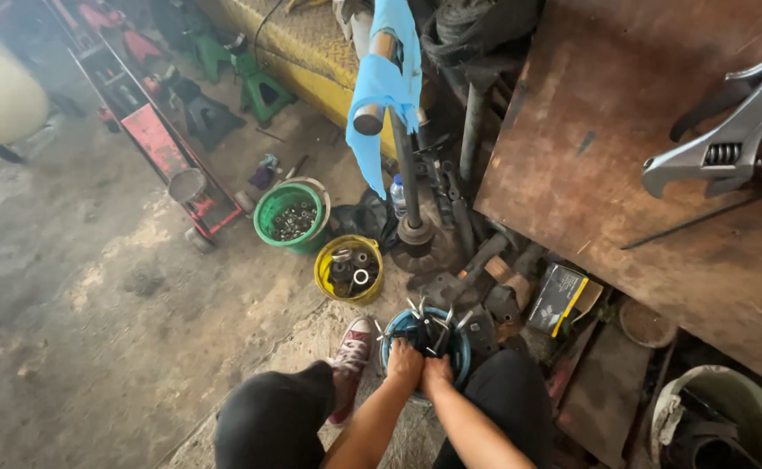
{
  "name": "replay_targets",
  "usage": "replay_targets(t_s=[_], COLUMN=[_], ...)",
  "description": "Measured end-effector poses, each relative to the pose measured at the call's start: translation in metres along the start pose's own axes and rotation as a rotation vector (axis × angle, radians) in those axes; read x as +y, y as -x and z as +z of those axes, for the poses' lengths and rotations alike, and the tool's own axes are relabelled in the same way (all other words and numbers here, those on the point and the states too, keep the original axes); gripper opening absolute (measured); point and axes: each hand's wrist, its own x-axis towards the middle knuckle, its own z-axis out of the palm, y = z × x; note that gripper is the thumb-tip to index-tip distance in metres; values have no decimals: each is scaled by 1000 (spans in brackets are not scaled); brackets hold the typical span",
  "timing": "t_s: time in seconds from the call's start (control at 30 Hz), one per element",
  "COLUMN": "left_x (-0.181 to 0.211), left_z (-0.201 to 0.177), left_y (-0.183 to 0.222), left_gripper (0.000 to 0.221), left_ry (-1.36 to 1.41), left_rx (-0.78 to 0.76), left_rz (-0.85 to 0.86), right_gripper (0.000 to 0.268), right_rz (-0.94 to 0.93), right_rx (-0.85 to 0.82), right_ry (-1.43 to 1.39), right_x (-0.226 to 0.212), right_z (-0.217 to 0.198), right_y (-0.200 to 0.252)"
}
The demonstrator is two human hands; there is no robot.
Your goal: The person is cleaning and inspecting various automotive or mechanical parts such as bolts and cylinders using a rag and small tools.
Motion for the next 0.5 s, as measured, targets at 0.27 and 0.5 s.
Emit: replay_targets(t_s=[0.27,0.5], left_x=[-1,9], left_z=[-1,30], left_y=[-19,-23], left_gripper=[38,37], left_ry=[30,58], left_rx=[-87,-142], left_rz=[-23,66], right_gripper=[39,39], right_rz=[189,85], right_rx=[446,292], right_ry=[-68,104], right_x=[9,-9], right_z=[94,-51], right_y=[-80,43])
